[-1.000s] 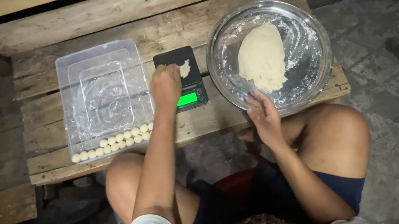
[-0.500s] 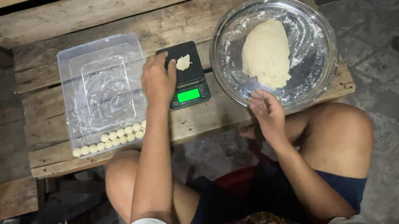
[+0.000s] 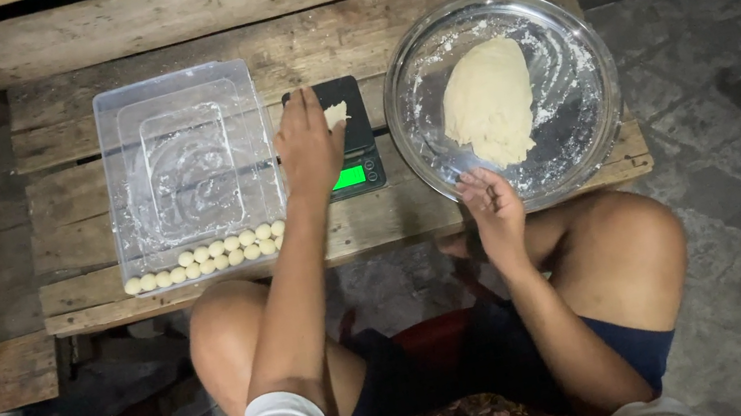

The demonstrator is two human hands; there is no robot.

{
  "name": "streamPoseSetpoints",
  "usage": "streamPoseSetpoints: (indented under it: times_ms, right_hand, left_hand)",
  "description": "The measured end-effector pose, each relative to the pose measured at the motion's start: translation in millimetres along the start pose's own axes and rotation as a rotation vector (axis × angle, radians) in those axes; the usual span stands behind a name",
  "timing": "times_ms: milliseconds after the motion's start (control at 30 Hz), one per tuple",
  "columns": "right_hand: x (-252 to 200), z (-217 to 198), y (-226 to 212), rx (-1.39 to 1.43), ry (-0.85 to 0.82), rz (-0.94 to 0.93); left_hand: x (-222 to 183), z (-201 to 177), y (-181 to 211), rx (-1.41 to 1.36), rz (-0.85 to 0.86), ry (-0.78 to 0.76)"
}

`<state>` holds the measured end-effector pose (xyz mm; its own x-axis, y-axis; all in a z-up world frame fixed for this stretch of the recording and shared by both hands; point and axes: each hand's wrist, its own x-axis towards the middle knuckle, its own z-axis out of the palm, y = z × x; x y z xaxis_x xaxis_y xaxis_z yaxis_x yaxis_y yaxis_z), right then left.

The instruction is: The person portions a large mass of dough into small, uniform balls. They tear off a piece of dough, weigh it on a digital scale, roll it into a ball, and place it in a plastic container. This process is repeated multiple times.

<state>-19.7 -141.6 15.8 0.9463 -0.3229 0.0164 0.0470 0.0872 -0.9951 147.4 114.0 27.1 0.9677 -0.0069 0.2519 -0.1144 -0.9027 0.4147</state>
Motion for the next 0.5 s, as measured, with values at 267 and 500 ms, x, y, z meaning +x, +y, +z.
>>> streamPoseSetpoints:
  times_ms: [267, 500]
  right_hand:
    - [-1.9, -0.5, -3.4, -0.011, -0.019, -0.037]
    - [-1.6, -1.8, 8.9, -0.004, -0.013, -0.042]
  left_hand:
    - [0.6, 66.9, -31.2, 0.225, 0.150, 0.122]
    - [1.6, 75.7, -37.2, 0.086, 0.136, 0.131]
